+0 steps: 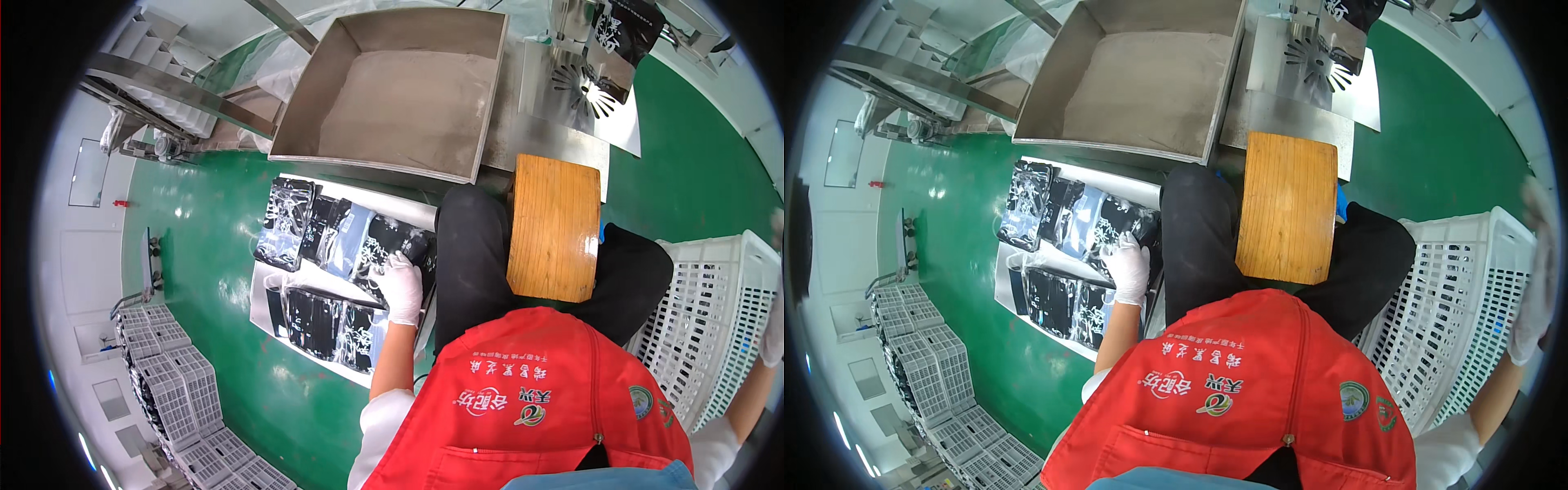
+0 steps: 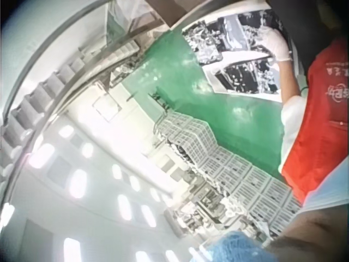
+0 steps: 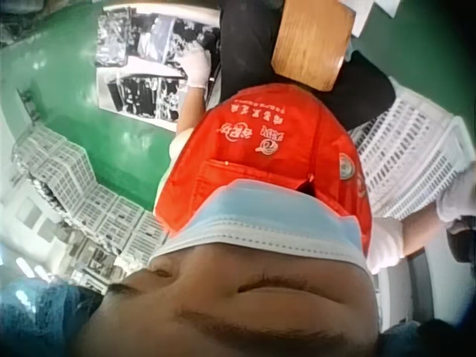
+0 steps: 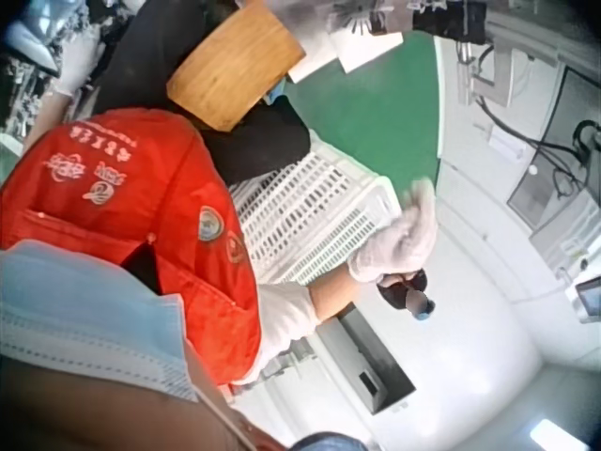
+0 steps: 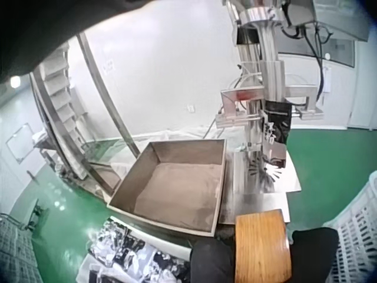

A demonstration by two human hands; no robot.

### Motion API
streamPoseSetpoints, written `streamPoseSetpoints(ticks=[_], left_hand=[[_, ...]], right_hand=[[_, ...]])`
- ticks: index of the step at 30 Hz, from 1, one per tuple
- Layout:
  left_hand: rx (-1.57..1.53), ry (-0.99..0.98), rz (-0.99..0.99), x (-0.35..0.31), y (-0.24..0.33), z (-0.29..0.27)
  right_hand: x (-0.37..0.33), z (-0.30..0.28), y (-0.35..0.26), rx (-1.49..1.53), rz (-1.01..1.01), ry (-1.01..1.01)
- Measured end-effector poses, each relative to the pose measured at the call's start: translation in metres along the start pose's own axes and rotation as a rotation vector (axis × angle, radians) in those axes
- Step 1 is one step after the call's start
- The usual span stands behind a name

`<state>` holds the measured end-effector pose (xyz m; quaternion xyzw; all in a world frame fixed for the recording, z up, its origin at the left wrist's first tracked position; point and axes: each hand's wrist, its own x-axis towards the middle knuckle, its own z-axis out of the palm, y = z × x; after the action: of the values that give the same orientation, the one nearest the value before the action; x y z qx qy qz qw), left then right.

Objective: The recorder is taking individual bags of powder, placing them into a machine for processing (sealing or stamping), and then placing the finished bags into a white plastic crate.

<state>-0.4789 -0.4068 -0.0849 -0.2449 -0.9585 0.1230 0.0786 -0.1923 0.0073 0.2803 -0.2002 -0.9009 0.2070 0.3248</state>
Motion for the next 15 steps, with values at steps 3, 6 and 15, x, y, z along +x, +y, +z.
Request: streamPoseSetpoints(ticks=[3,6,15], left_hand=[[0.005,-0.188,-0.124,-0.017,-0.016,0.028],[-0.298,-0.119,-0.148,-0.013,-0.031,0.015],[-0.932,0.292,-0.568,0.012,-0.062,-0.143]], right_hand=[[0.033,0.062,-0.051,-0.288,-0.528,-0.597],[0.041,0.126,-0.09,-0.27,-0.938,-0.682],[0.066,0.244,-0.144,0.023,-0.717,-1.327]])
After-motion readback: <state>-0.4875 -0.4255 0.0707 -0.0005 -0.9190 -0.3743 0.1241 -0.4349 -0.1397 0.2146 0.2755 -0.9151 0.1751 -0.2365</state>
